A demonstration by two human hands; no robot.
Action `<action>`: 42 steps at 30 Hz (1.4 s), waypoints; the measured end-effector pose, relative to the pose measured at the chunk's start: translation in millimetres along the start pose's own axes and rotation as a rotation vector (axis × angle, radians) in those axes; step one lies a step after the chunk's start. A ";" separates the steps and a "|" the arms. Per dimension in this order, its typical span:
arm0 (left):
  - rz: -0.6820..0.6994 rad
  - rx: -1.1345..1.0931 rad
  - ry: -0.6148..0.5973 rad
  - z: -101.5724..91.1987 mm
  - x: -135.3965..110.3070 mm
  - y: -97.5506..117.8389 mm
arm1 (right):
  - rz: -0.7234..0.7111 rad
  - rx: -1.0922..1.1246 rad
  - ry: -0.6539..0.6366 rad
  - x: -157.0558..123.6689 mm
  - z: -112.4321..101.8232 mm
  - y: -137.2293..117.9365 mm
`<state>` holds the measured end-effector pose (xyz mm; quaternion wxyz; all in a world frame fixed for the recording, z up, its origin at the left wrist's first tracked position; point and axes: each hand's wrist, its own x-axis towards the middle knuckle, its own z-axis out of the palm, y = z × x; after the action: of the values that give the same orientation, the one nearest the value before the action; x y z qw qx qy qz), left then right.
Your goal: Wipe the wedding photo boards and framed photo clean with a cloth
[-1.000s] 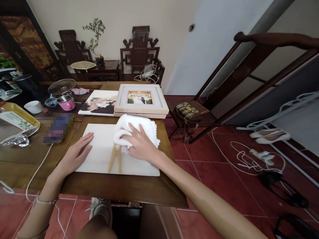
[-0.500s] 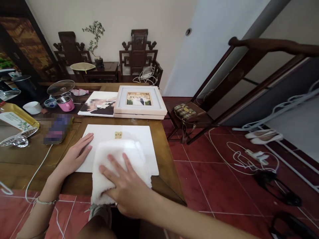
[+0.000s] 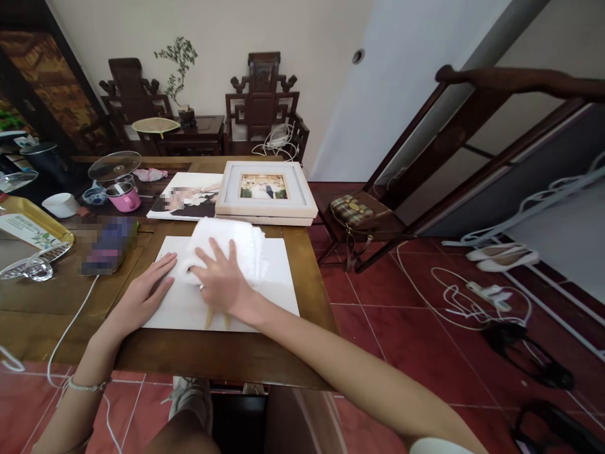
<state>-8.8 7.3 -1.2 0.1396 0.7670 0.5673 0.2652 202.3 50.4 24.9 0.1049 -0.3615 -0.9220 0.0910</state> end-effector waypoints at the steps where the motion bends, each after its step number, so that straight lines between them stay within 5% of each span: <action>1: -0.001 -0.001 0.001 0.0 0.0 0.3 | -0.034 0.007 -0.017 -10.5 -1.0 -8.6; 7: -0.004 -0.001 -0.008 -0.9 -0.2 0.6 | -0.336 0.097 -0.124 -85.0 -14.6 -47.9; 11: -0.004 -0.011 -0.013 -1.6 -0.2 0.4 | -0.498 0.121 -0.146 -97.8 -16.7 -43.9; 19: -0.002 -0.001 0.003 -0.1 0.1 -0.2 | -0.223 0.009 -0.092 -12.7 -13.2 13.3; 23: -0.004 -0.006 0.008 -0.4 0.6 0.8 | -0.089 0.010 -0.006 22.4 -6.2 20.3; 27: -0.008 -0.010 -0.006 -2.1 1.0 2.0 | -0.118 0.015 0.028 8.1 -0.9 -1.2; 35: -0.001 -0.015 -0.010 -1.5 0.1 -0.2 | -0.313 0.127 -0.173 -80.3 -25.8 -57.2; 38: -0.006 -0.007 -0.008 -1.0 -0.1 -0.4 | -0.291 0.136 -0.184 -73.3 -30.2 -47.2; 42: -0.006 -0.015 0.000 -0.6 0.1 0.0 | -0.086 0.055 -0.090 -28.9 -23.5 -5.2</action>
<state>-9.1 7.4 -0.6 0.1461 0.7644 0.5675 0.2687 225.8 29.0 45.1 0.0770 -0.3141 -0.9376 0.1280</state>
